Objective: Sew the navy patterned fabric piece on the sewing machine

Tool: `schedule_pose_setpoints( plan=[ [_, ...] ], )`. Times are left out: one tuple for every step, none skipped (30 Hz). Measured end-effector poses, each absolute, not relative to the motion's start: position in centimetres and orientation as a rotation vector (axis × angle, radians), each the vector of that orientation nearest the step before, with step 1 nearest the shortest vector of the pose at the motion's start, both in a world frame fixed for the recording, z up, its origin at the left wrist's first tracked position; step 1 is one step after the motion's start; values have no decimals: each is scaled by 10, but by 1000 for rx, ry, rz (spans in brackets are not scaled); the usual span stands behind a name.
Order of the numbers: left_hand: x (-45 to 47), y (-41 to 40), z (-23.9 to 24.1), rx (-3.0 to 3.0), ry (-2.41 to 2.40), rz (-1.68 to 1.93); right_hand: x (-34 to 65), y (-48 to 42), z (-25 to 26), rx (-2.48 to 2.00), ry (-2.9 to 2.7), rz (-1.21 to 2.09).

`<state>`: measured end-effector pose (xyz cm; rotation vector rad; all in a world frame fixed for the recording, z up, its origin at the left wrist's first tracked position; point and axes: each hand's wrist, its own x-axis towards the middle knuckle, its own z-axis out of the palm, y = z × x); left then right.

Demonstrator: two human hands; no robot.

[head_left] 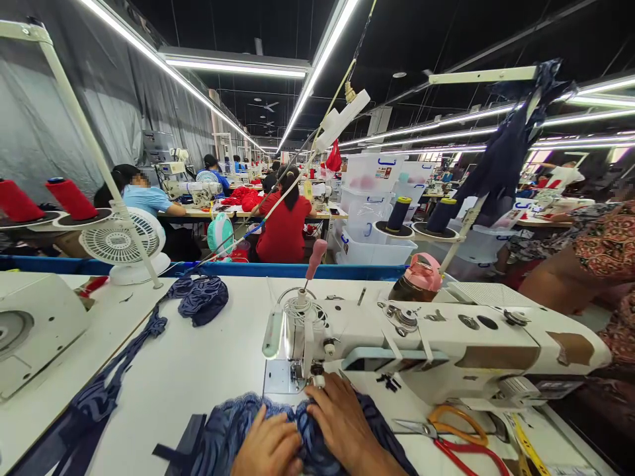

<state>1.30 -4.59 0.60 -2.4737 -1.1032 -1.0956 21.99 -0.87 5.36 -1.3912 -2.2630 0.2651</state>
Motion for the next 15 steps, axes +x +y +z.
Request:
schedule_pose_setpoints(
  plan=[
    [8,-40,13,-2500,-1171,-1017,222,-10,52,-1368,-2267,208],
    [4,-34,19,-2502,-1236,-946,223,-10,50,-1342,-2265,180],
    [0,-28,24,-2502,-1303,-891,223,-11,48,-1309,-2254,175],
    [-2,-23,28,-2510,-1352,-853,223,-11,46,-1262,-2246,172],
    [-3,-19,30,-2525,-1379,-841,222,-10,44,-1207,-2242,164],
    [-3,-16,31,-2545,-1391,-849,222,-10,43,-1150,-2245,152],
    [-3,-15,32,-2571,-1385,-861,222,-10,42,-1099,-2251,138],
    [-3,-15,32,-2590,-1370,-875,223,-10,41,-1068,-2260,122],
    [-3,-16,32,-2605,-1355,-883,224,-10,42,-1061,-2277,106],
    [-2,-17,31,-2619,-1354,-881,226,-9,43,-1081,-2300,88],
    [-1,-19,30,-2628,-1385,-873,228,-9,45,-1115,-2328,68],
    [0,-21,29,-2635,-1439,-865,231,-9,48,-1153,-2363,54],
    [1,-23,28,-2635,-1503,-870,233,-8,51,-1190,-2401,51],
    [3,-24,27,-2630,-1565,-885,235,-8,54,-1217,-2439,51],
    [5,-25,26,-2626,-1610,-906,236,-9,57,-1239,-2468,43]
  ],
)
